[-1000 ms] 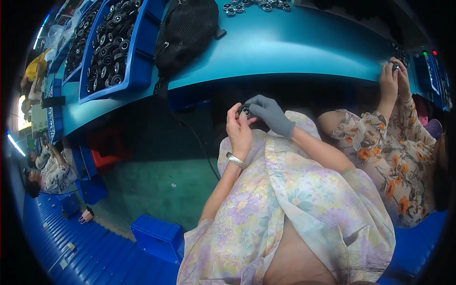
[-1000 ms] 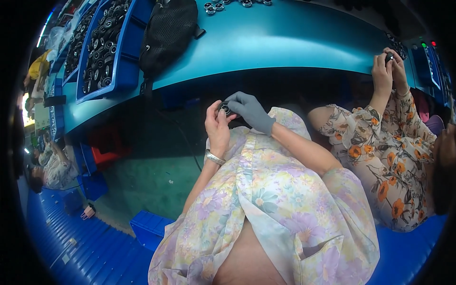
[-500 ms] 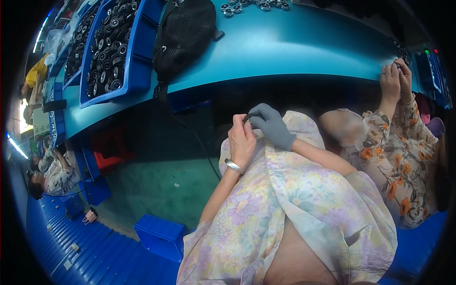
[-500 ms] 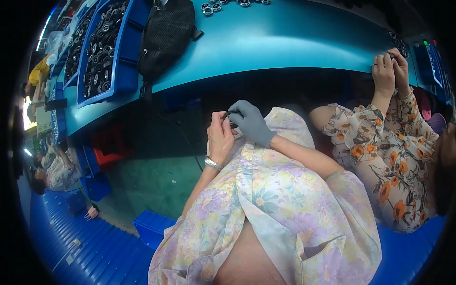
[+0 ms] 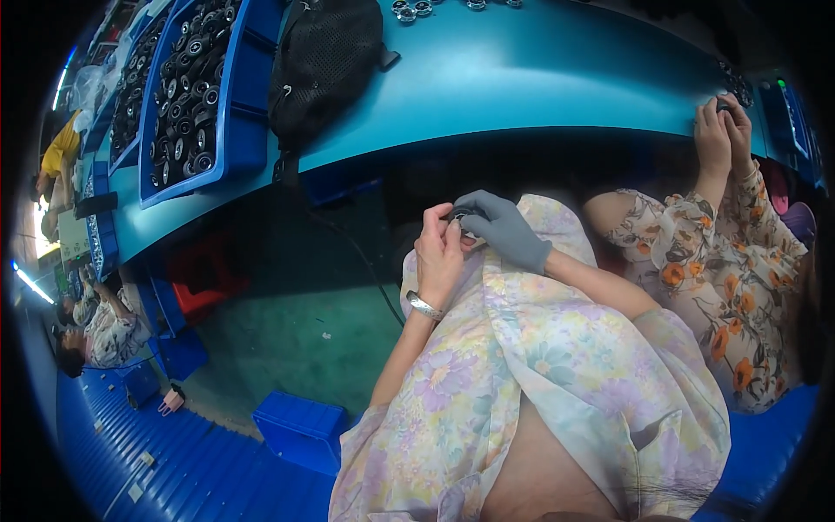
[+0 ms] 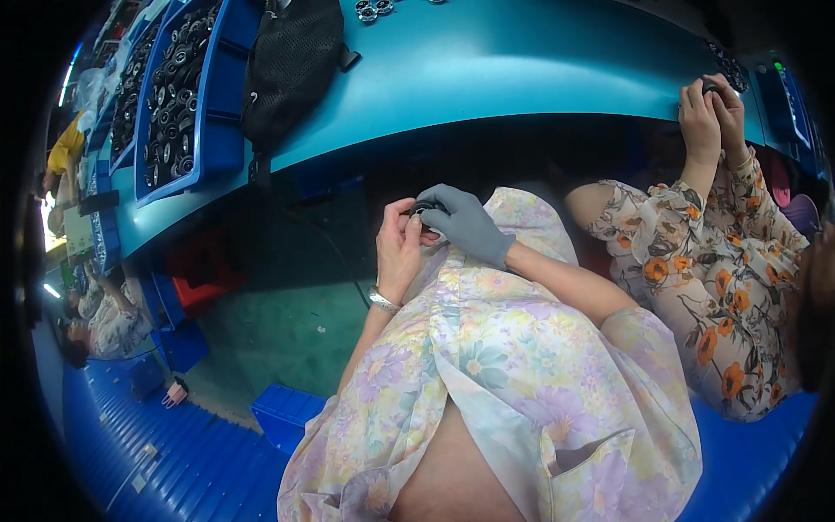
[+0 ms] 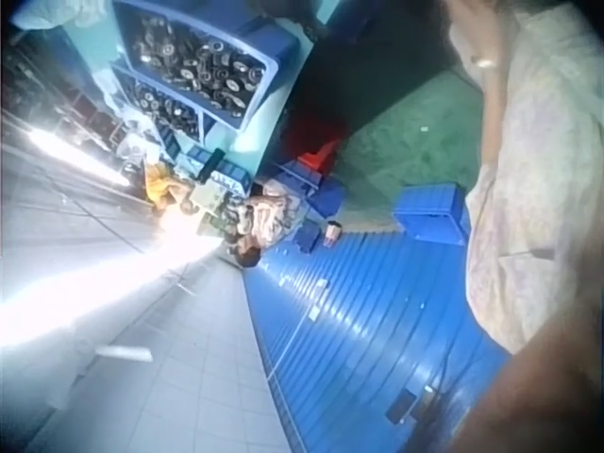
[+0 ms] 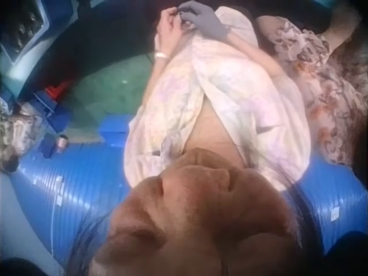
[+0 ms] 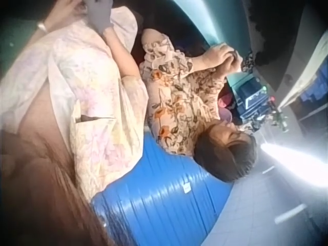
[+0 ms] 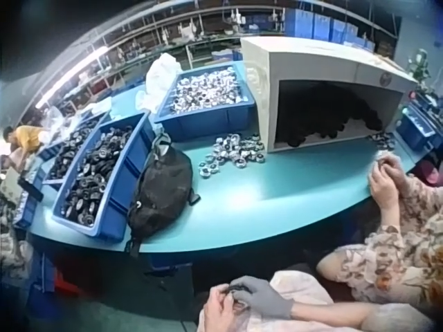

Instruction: Assembling small plastic and metal parts at a factory workstation.

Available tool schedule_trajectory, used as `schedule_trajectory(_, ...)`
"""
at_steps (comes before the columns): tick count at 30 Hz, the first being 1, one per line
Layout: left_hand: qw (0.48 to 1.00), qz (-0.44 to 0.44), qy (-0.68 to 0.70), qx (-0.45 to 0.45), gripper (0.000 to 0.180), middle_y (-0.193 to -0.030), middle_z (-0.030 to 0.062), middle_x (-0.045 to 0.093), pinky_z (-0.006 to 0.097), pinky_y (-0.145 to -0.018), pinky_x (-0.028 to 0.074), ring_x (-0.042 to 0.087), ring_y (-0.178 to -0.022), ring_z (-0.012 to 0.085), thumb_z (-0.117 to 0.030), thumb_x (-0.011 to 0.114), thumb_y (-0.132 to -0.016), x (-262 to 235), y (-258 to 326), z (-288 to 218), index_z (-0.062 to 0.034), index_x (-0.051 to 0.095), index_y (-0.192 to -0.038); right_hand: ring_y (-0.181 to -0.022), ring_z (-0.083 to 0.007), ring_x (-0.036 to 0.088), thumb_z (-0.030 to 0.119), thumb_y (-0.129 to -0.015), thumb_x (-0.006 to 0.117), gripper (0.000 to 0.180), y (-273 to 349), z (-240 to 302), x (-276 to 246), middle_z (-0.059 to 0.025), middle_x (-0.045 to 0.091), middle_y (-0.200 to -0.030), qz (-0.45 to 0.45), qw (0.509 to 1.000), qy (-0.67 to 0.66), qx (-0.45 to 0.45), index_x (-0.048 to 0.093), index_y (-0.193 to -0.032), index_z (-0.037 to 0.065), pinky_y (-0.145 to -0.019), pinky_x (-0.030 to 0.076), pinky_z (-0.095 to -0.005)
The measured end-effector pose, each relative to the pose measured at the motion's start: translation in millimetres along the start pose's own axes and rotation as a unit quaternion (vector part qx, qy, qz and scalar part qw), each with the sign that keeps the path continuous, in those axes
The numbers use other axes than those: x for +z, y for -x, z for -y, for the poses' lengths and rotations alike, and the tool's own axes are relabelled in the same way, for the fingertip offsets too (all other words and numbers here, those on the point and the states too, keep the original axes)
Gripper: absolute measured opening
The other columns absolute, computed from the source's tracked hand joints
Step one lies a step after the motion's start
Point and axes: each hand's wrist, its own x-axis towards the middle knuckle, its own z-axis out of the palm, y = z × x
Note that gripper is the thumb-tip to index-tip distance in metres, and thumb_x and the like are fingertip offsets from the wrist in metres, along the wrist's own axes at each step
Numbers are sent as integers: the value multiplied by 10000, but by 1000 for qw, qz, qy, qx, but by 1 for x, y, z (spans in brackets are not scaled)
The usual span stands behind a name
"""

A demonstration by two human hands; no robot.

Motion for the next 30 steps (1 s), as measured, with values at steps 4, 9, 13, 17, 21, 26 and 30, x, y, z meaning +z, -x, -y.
schedule_trajectory(4,979,28,-171,111,182,-780,127,657,293,-602,531,647,-613,171,-40,489,-913,-10,-4,2,27,475,-1082,-797,-125,593,102,-849,607,202,1,-1,2,-75,613,-890,-27,999,-2,-38,596,-1009,-21,-697,490,-270)
schedule_trajectory(9,995,56,-85,12,174,-773,114,644,282,-581,514,627,-598,158,-35,488,-902,-12,1,-5,24,474,-1066,-869,-124,596,67,-882,569,195,6,-2,6,-70,604,-956,-17,999,-45,7,572,-1058,-18,-719,514,-265)
schedule_trajectory(13,998,47,1,-40,144,-759,99,630,267,-547,492,609,-587,140,-28,482,-898,-8,7,2,27,463,-1030,-850,-109,594,73,-866,594,192,12,5,6,-66,599,-939,8,995,-71,74,576,-1038,-12,-704,508,-251)
schedule_trajectory(17,999,13,-48,-22,112,-745,71,611,231,-535,474,559,-574,86,8,480,-908,1,21,2,21,449,-1015,-817,-105,592,51,-836,608,196,14,-7,6,-64,599,-932,7,999,-41,33,577,-1019,-14,-685,499,-249)
schedule_trajectory(21,998,8,-67,-9,119,-748,77,613,235,-526,475,560,-567,83,20,481,-900,3,24,15,22,450,-1015,-763,-124,584,27,-794,618,170,13,-11,10,-70,571,-907,-16,999,27,-17,593,-956,-15,-641,484,-268)
schedule_trajectory(26,998,5,30,-55,103,-806,93,627,225,-560,488,588,-612,97,-15,482,-924,1,17,10,18,461,-1019,-760,-164,580,47,-770,627,268,12,-8,9,-94,554,-929,0,993,-109,40,600,-1034,5,-672,483,-290)
schedule_trajectory(30,987,18,130,-93,131,-867,102,638,238,-610,509,610,-664,114,-59,500,-935,-7,16,8,7,471,-1045,-859,-151,583,62,-800,627,365,15,2,-4,-74,582,-945,44,996,59,-50,572,-1159,26,-743,483,-284)
